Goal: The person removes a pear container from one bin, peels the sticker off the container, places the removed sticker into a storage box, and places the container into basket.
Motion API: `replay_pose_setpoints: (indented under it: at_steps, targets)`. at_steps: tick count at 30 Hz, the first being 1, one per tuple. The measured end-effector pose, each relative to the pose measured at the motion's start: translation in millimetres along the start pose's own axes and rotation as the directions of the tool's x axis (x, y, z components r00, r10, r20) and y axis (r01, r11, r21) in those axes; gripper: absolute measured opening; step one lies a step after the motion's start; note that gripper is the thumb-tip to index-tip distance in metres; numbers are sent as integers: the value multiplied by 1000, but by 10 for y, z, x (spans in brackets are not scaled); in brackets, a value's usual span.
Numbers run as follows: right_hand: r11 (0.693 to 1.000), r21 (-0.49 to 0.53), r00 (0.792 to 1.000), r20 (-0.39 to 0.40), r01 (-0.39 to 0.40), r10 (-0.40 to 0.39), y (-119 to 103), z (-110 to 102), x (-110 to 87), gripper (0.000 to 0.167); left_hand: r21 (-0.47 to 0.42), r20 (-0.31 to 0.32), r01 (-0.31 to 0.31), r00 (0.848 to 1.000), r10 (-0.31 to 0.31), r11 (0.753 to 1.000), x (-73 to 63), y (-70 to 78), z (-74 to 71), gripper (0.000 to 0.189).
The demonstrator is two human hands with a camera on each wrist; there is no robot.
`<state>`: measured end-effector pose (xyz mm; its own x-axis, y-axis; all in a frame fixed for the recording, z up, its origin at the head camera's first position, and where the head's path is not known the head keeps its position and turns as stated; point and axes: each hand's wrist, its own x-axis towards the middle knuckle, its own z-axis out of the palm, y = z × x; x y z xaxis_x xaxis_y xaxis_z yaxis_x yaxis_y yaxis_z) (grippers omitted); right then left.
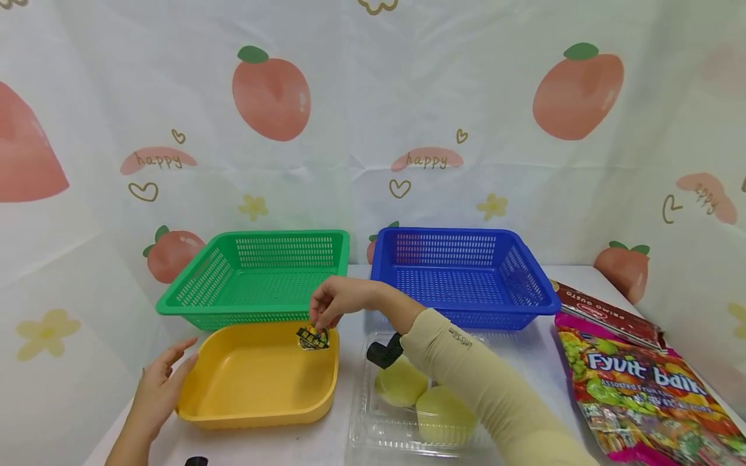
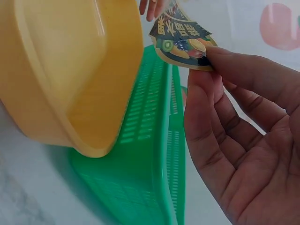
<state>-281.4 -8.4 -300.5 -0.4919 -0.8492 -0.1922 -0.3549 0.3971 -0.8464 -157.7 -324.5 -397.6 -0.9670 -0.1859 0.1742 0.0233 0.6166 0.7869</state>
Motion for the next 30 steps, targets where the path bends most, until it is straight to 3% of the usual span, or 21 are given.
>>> replay_pose_setpoints:
  at_steps: [8,14,24,30]
  targets:
    - [999,9,999,-8,-52,52,18,62,227,4,71,35,15,999,-18,997,-17,-115,73,50]
    - [997,31,998,-9,-64,64,15,138,354,5,38,79,36,996,-39,999,-20,-84,115,53]
    - [994,52,995,-13,-98,99,-1,242,485,7,33,43,37,998,-38,999,-51,-104,132,46]
    - [994,4,994,-16,-109,109,-34,367,578,5,36,41,49,998,-50,998,-44,-100,136,44]
